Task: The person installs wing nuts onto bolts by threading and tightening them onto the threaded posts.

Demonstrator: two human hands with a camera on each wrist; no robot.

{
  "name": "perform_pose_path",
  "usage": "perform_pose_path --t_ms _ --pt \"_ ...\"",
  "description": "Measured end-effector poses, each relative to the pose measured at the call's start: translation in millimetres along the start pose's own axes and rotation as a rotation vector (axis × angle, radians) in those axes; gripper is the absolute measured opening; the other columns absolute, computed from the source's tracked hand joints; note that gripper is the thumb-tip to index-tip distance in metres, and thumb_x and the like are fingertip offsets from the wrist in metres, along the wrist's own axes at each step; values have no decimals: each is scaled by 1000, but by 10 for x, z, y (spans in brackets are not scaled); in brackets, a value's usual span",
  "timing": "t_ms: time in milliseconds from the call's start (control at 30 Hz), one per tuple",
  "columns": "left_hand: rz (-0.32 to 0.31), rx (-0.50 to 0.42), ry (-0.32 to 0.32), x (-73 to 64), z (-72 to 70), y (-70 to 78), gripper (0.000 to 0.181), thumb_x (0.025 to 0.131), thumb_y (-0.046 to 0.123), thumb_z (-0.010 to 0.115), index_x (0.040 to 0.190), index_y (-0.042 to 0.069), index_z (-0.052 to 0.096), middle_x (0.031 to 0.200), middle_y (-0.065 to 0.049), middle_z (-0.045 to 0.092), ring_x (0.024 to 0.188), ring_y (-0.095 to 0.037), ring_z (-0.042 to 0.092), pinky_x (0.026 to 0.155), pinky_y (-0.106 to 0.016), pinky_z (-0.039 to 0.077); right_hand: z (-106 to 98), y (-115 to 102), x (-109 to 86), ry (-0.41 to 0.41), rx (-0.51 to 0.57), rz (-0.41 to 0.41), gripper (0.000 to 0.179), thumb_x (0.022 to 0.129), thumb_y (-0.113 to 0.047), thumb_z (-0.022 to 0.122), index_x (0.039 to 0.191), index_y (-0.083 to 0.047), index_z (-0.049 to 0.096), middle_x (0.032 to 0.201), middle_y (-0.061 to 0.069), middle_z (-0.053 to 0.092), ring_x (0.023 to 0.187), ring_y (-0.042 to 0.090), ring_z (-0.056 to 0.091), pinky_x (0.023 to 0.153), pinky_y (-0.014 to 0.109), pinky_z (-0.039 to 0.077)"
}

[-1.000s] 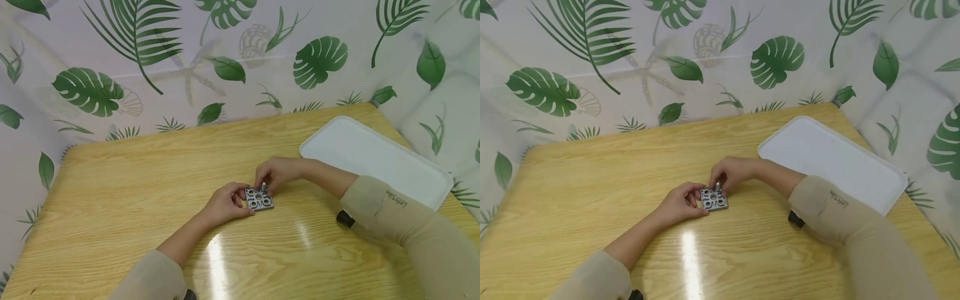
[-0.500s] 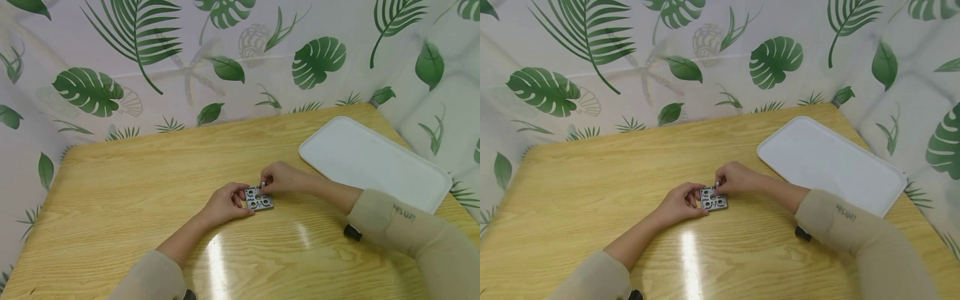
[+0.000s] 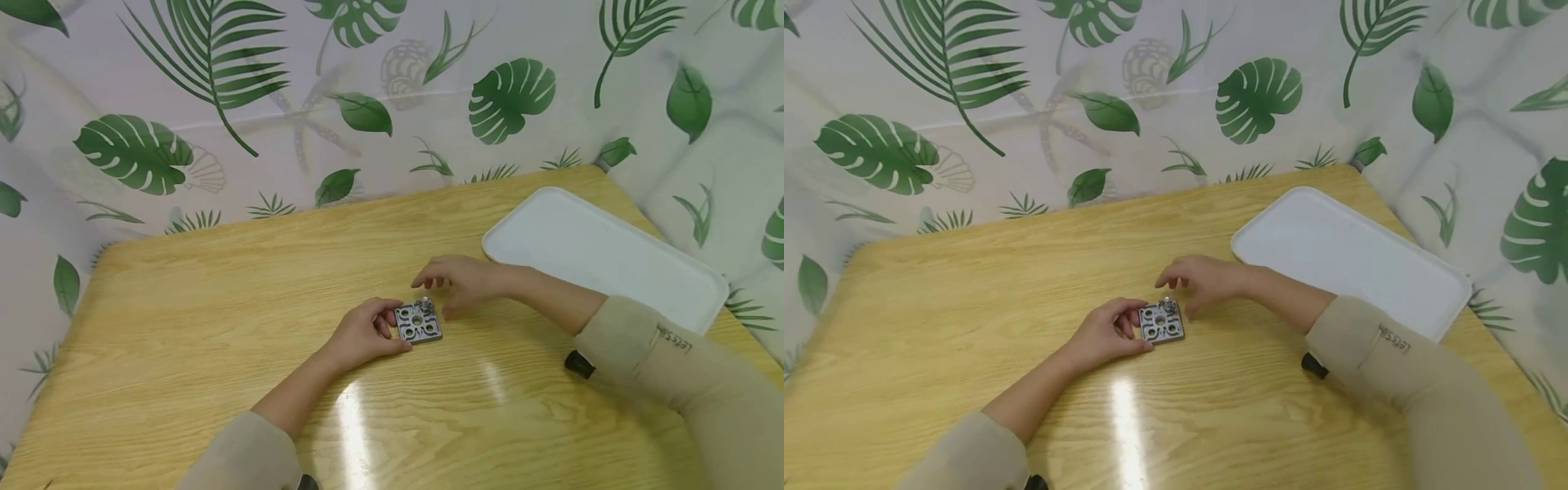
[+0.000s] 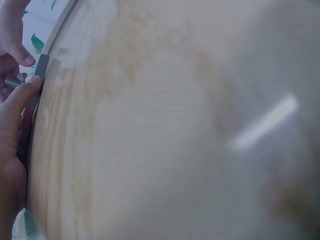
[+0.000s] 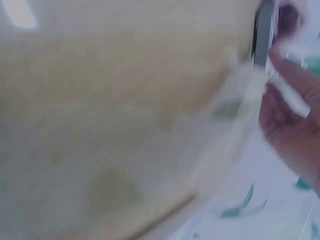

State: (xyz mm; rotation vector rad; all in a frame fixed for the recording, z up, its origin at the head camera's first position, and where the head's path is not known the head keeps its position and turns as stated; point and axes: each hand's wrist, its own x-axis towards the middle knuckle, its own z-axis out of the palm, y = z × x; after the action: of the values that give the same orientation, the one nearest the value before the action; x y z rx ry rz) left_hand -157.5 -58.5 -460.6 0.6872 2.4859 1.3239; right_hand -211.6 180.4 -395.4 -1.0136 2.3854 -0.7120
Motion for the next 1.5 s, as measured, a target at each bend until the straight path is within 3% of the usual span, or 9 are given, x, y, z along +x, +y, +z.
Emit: perform_pose_path --t_ms 67,200,333,500,700,1033,1267,1500 --pt "-3 4 2 -8 -5 -11 64 71 26 84 126 8 57 92 3 56 72 -8 55 65 -22 48 -91 64 63 -79 31 -76 52 77 -3 75 126 -7 58 109 7 59 98 22 54 82 37 48" --pt "-10 -9 -2 -20 -17 -17 63 71 25 84 125 8 58 92 2 56 72 -9 55 64 -22 48 -158 143 204 -202 111 -145 46 76 0 74 121 -8 65 105 4 60 94 22 55 78 31 48" --pt "-14 -22 3 -25 -31 -11 61 71 24 84 124 8 58 91 1 56 72 -10 55 63 -22 48 -147 160 292 -248 135 -154 41 74 0 75 114 -6 69 98 4 61 84 19 55 71 27 47" --pt "-5 -22 0 -26 -41 -7 60 71 24 84 123 7 58 92 1 57 72 -10 55 64 -22 48 -126 119 308 -283 156 -130 45 75 0 74 118 -7 67 98 5 59 75 14 51 66 24 46" --pt "3 -23 -4 -26 -46 -7 60 72 26 83 123 7 58 93 2 57 72 -10 55 65 -22 48 -77 47 304 -239 110 -166 36 79 -11 76 114 -6 69 95 3 60 72 9 48 65 21 44" --pt "8 -25 0 -13 -62 -1 61 72 25 83 124 6 57 93 1 56 73 -10 56 64 -22 48 56 -36 241 -83 56 -94 12 86 -11 67 97 -8 68 75 -5 56 66 7 46 59 21 40" --pt "12 -18 -2 -3 -63 3 63 72 25 84 125 7 57 92 1 56 73 -10 56 64 -22 48 -25 71 184 -117 101 -148 48 76 -12 79 121 -6 62 96 4 57 75 17 49 65 25 43" --pt "-17 -31 -10 -6 -49 0 62 71 25 84 125 8 57 93 2 56 75 -9 56 65 -22 49 -23 182 237 -166 176 -185 42 75 -10 79 115 -6 68 95 3 60 72 13 49 64 22 44"
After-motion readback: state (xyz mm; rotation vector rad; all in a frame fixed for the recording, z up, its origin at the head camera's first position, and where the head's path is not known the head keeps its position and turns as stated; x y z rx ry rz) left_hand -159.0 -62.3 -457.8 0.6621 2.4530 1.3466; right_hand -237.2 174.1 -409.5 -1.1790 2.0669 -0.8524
